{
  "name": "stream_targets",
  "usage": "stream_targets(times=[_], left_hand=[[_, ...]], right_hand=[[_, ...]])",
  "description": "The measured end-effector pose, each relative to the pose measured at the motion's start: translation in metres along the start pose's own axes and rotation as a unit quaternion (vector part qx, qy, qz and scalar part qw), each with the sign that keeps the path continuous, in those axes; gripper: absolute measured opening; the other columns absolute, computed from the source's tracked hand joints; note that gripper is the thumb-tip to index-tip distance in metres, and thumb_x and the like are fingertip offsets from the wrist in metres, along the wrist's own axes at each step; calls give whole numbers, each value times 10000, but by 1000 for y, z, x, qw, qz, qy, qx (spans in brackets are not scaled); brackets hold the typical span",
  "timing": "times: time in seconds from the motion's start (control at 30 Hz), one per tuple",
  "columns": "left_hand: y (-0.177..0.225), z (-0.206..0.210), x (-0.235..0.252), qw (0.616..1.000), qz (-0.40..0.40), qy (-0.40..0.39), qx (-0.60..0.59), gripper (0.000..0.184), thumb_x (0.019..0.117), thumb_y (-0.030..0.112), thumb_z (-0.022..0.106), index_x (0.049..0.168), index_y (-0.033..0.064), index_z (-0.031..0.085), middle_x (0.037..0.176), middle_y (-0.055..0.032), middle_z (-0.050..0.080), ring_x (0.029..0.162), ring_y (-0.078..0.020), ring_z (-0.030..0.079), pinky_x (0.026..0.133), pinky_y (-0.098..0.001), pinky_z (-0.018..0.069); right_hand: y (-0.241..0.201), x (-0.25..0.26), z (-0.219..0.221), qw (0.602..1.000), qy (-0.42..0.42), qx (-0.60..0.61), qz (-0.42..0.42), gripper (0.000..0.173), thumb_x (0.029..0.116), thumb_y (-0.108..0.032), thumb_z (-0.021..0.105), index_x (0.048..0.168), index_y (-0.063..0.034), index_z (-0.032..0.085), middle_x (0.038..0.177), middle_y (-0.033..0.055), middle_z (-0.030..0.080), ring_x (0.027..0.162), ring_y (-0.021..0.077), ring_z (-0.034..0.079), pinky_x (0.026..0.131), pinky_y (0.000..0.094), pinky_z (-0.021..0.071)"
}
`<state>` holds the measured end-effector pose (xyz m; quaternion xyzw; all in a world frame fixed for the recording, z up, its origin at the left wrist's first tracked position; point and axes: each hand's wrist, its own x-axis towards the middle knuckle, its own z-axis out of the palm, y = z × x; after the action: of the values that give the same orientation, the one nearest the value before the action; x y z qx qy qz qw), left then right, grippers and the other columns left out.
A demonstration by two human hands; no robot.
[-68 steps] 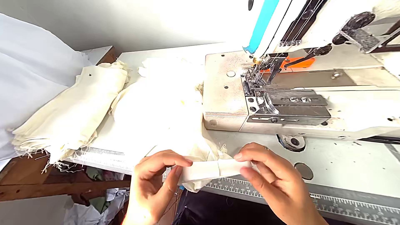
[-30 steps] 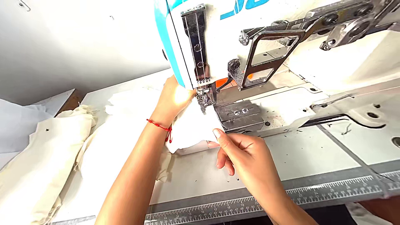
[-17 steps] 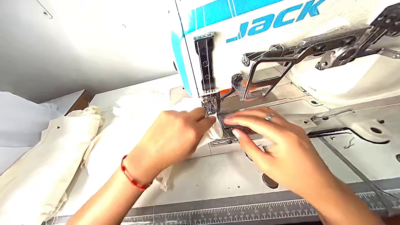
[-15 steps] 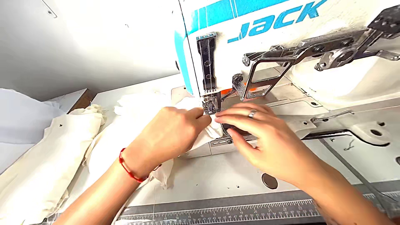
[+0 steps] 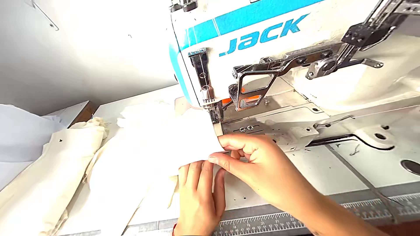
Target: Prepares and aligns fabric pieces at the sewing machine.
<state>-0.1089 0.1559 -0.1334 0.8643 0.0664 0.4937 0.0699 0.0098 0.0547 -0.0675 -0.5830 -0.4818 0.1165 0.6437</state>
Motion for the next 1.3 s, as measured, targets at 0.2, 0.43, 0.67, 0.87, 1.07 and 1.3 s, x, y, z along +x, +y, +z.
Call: stream_targets(times=[0.2,0.43,0.67,0.87,1.07,1.3], left_hand=[[3,14,32,996,-65,49,26,324,924,282,597,713,48,674,681,-76,673,745,-109,665,753,-229,502],[-19,2,28,998,36,-11,53,366,951,176,607,630,1,623,576,-145,596,607,-190,612,617,-292,446],[-81,-41,6,972,50,-185,138,501,1072,380,493,867,-29,696,806,-255,718,755,-377,727,651,-503,543],[-35,-133,55,884,-97,-453,68,418,1052,377,558,1155,23,754,920,-204,764,759,-390,743,638,-597,579],[-30,-65,120,913,287,-283,64,247,886,80,522,988,79,748,999,-46,734,574,-153,609,416,-309,426],[-43,-58,153,878,338,-338,9,222,836,218,533,660,137,640,652,39,568,558,-93,546,447,-286,366]], right_hand=[[-5,2,10,999,32,19,-27,106,935,-114,705,904,-21,745,741,-5,690,652,-25,618,602,132,512],[-11,1,-1,999,-13,28,-16,141,962,-54,660,975,65,736,780,83,690,647,26,580,600,185,467],[1,-8,1,999,-35,39,-10,173,982,-62,625,1009,69,735,850,115,728,681,51,624,633,210,499],[22,-14,1,994,-29,-81,-71,171,990,-174,637,978,-55,760,827,6,722,723,4,649,662,153,536],[12,0,-4,976,-45,-178,-120,134,911,-252,702,865,-140,759,723,-84,639,593,-72,504,517,78,395],[15,-6,-4,972,-66,-183,-136,269,973,-341,653,826,-132,737,772,-62,661,690,-51,571,596,92,459]])
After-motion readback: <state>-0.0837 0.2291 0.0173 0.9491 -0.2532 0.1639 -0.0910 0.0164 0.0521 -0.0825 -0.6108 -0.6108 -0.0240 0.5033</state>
